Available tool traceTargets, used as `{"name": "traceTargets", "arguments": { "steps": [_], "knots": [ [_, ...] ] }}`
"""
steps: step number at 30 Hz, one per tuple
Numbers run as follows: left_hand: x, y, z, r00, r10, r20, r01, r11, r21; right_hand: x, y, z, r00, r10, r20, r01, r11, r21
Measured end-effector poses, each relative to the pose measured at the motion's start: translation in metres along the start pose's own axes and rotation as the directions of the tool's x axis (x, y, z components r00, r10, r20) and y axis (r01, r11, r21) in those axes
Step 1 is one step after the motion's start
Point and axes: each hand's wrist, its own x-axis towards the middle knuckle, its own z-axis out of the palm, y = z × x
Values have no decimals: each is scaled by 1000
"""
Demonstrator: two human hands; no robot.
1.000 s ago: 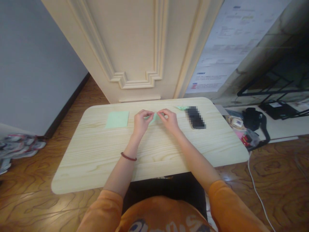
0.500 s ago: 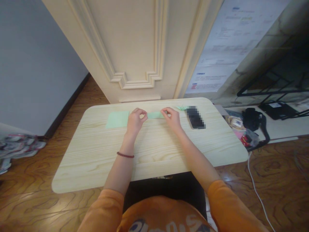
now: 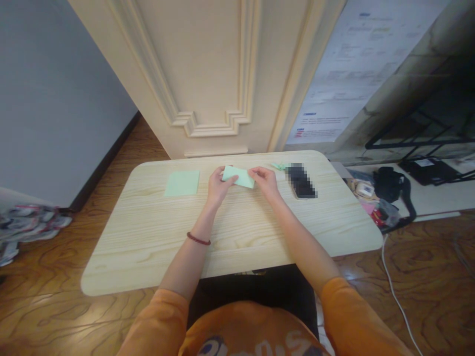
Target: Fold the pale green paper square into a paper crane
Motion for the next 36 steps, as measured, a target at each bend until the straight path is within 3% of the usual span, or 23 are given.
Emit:
{"name": "traceTargets", "arguments": {
  "steps": [3, 7, 11, 14, 19, 23, 33, 36],
  "knots": [
    [0, 4, -4, 996, -86, -12, 84, 992, -93, -2, -5, 0, 994, 73, 83, -80, 993, 83],
    [1, 11, -12, 978, -194, 72, 204, 961, -187, -3, -12, 0, 979, 112, 173, -140, 977, 160],
    [0, 14, -15, 956, -268, 119, 288, 931, -225, -4, -16, -2, 949, 44, 312, -78, 992, 98],
    [-1, 14, -16, 960, -249, 129, 272, 940, -207, -6, -18, -3, 935, 30, 354, -50, 998, 49],
    [-2, 16, -17, 992, -89, 84, 95, 993, -72, -6, -20, -2, 940, 57, 336, -68, 997, 21],
    [-1, 16, -16, 995, 9, 101, -7, 1000, -15, -6, -19, -1, 949, 72, 306, -82, 996, 19],
    [-3, 15, -7, 975, 6, 220, 0, 1000, -28, -3, -13, 2, 984, 83, 156, -106, 984, 142],
    [-3, 19, -8, 983, -13, 185, 25, 998, -62, -2, -12, 0, 989, 63, 132, -82, 987, 140]
  ]
}}
